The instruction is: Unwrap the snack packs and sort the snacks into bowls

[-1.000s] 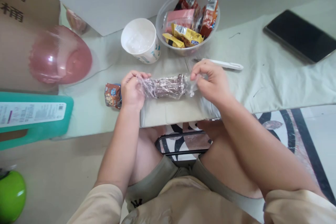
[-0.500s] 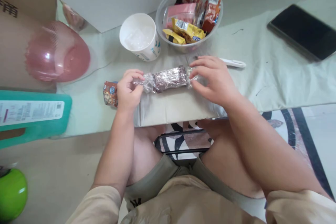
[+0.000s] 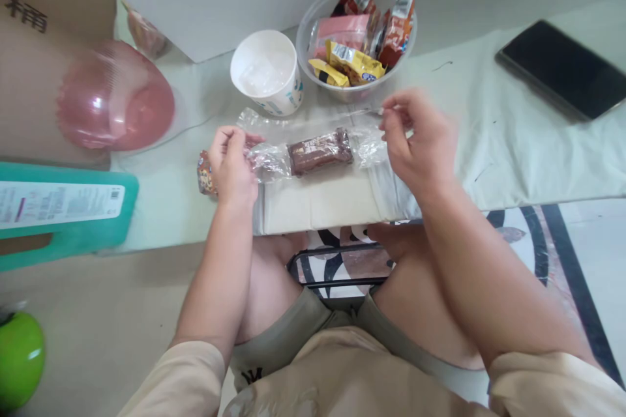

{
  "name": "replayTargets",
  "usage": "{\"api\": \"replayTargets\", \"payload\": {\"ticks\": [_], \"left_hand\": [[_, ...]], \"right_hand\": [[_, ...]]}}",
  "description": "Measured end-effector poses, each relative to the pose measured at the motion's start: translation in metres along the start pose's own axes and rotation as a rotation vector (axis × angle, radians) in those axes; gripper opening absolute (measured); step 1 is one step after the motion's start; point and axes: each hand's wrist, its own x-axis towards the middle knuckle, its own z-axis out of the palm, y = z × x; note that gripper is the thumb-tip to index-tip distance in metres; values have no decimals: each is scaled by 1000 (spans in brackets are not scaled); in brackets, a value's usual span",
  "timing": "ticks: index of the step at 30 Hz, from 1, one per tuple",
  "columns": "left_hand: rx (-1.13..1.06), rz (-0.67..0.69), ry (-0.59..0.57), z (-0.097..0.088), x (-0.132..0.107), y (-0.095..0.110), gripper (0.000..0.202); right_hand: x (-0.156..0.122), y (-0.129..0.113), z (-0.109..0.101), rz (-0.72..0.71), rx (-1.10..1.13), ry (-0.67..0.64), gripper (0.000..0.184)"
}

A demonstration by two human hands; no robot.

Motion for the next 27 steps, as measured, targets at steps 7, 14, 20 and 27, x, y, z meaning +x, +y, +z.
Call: {"api": "replayTargets", "payload": {"ticks": [7,14,20,27], "left_hand": [[137,173,13,2,9,-16,32],[635,486,-41,-11,-19,7,30],[710,484,-174,-15,-18,-2,45],[723,618,-195,-14,-21,-4,28]], "right_hand": [[10,1,7,-270,-101,372,20],[-13,-2,15,-514,-120,-88,28],[-2,14,23,-332,-341,-347,53],[-3,3,8,-347,-274,-385,17]]}}
